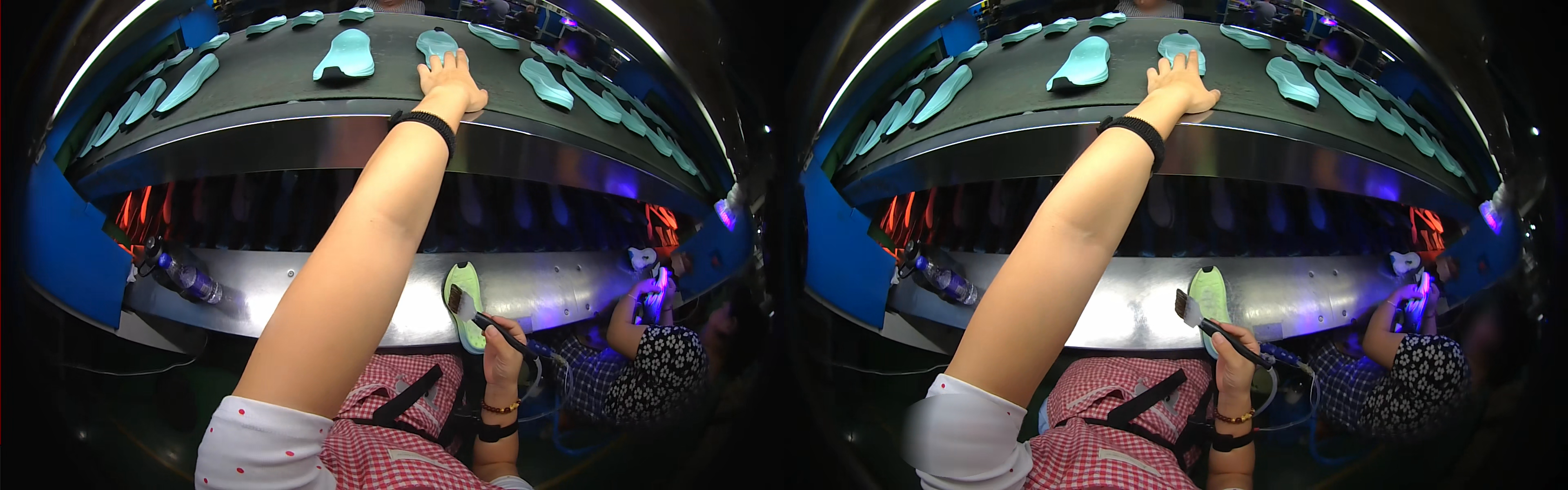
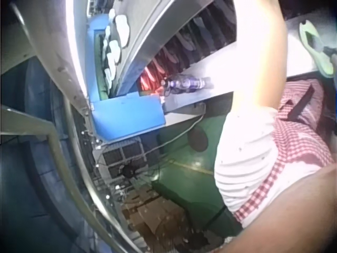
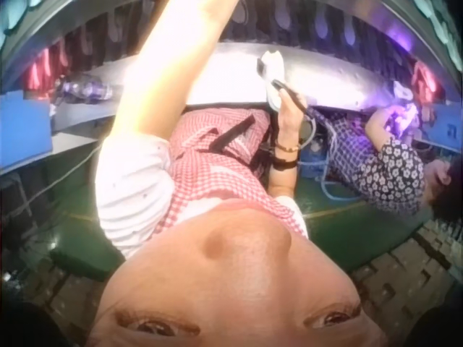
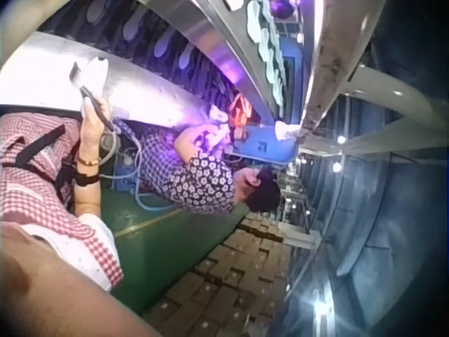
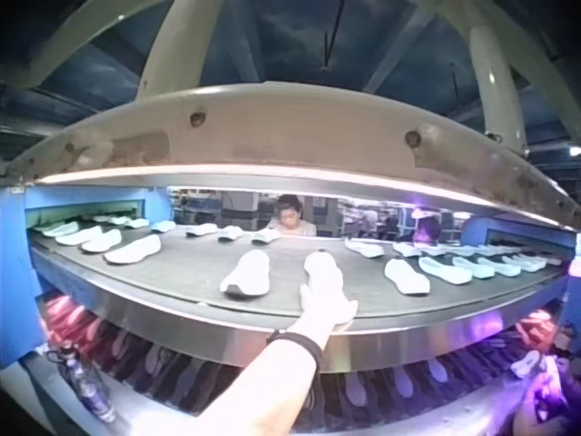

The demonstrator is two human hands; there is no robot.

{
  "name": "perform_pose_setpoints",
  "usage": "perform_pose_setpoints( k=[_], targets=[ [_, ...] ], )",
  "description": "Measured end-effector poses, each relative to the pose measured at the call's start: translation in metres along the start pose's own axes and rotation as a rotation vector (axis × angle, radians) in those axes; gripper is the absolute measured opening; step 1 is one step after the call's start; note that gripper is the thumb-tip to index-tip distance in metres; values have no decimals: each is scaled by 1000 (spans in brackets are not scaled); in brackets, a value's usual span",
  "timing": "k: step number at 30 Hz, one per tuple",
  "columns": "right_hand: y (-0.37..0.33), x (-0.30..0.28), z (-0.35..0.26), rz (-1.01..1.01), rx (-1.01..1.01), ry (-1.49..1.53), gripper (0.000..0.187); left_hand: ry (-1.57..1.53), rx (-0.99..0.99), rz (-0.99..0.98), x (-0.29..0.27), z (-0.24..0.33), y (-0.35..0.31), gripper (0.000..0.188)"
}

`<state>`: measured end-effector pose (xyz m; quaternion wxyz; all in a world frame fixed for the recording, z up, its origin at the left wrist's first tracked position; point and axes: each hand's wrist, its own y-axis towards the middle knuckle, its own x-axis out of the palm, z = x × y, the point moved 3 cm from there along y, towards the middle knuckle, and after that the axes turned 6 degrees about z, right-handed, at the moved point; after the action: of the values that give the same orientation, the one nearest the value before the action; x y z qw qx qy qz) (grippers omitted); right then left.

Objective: Applying liquid or glue to light blue shoe soles with a brush at a factory workstation.

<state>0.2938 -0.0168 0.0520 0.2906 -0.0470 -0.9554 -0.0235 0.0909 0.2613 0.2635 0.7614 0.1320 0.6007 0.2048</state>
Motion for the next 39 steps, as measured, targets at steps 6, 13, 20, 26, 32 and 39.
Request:
perform_pose_setpoints(
  k=[6, 13, 20, 26, 32, 39],
  targets=[
    [-8, -25, -4, 44, 36, 35, 20, 171, 204, 340, -13, -8, -24, 42],
    [21, -36, -13, 58, 17, -39, 20, -857, 78, 997, -57, -49, -126, 20],
    [46, -13, 5, 16, -76, 58, 21, -2029, -370, -407, -1, -86, -194, 51],
    [54, -6, 19, -153, 3, 142, 22, -2541, -272, -1200, 95, -109, -295, 89],
    [73, 13, 83, -227, 207, -227, 20, -2362, -678, -759, 163, -115, -343, 93],
    [99, 42, 111, -239, 240, -214, 20, -2463, -732, -796, 151, -107, -338, 92]
  ],
)
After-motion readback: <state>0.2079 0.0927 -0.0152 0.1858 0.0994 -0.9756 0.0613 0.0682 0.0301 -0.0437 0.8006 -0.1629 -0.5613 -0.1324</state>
